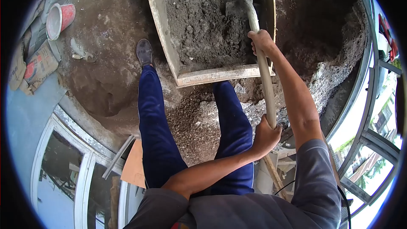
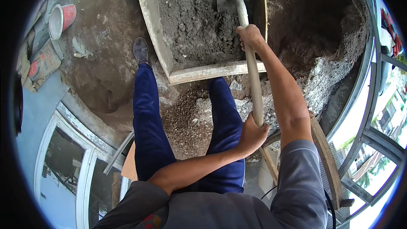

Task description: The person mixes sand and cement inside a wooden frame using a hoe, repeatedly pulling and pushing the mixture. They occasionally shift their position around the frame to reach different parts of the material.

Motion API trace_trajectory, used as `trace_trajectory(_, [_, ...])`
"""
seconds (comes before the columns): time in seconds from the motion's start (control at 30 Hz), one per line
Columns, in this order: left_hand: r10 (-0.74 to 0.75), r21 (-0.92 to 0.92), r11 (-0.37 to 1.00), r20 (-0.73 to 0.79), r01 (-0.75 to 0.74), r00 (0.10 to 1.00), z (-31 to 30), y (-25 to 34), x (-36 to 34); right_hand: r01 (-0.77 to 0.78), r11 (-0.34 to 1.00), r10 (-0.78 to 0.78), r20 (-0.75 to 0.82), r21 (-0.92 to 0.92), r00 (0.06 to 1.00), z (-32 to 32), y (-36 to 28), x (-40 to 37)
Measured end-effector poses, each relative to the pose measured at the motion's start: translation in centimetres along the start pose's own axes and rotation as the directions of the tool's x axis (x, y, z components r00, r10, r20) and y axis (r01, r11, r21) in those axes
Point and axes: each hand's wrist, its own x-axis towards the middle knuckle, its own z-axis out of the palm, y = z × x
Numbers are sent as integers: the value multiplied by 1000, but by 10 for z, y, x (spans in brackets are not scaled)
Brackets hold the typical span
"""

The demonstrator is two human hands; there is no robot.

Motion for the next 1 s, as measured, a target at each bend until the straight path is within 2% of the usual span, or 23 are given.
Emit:
trace_trajectory(0.07, [-82,54,995,-3,82,997,-4,-2,-11,-36,999,36,-2,-17,999,9,22,-6])
trace_trajectory(0.1, [-149,13,989,32,148,988,-14,11,-21,-28,1000,28,11,12,1000,13,31,-10])
trace_trajectory(0.2, [-170,-27,985,8,170,985,-33,5,-29,-67,996,66,20,61,998,30,32,-18])
trace_trajectory(0.23, [-21,34,999,-59,24,998,-40,-3,-31,-59,988,49,67,145,997,34,35,-13])
trace_trajectory(0.37, [-47,141,989,-53,54,998,-92,1,-46,-79,977,68,65,198,996,65,30,-27])
trace_trajectory(0.47, [-149,205,967,-28,152,988,-133,39,-59,-177,926,138,137,333,981,90,24,-29])
trace_trajectory(0.53, [-45,294,954,-46,57,998,-164,49,-65,-199,871,131,178,449,975,106,14,-37])
trace_trajectory(0.6, [-93,340,937,21,81,995,-199,75,-86,-206,796,107,203,570,973,120,2,-53])
trace_trajectory(0.63, [-37,389,921,30,22,999,-215,69,-100,-191,780,112,167,596,980,124,-16,-81])
trace_trajectory(0.73, [72,490,867,55,-90,996,-233,42,-137,-77,805,25,97,588,995,120,-63,-156])
trace_trajectory(0.8, [76,491,866,53,-92,996,-233,20,-137,133,810,-151,-16,572,988,98,-97,-176])
trace_trajectory(0.83, [260,479,838,72,-262,963,-227,10,-115,219,806,-214,-74,550,974,82,-115,-172])
trace_trajectory(0.93, [403,426,821,36,-379,914,-192,45,-37,442,780,-391,-206,443,897,24,-169,-124])
trace_trajectory(0.97, [482,384,805,22,-452,876,-178,62,-13,472,777,-421,-214,416,881,8,-177,-95])
trace_trajectory(1.0, [480,336,823,21,-458,877,-166,77,6,505,770,-454,-222,390,863,-5,-187,-65])
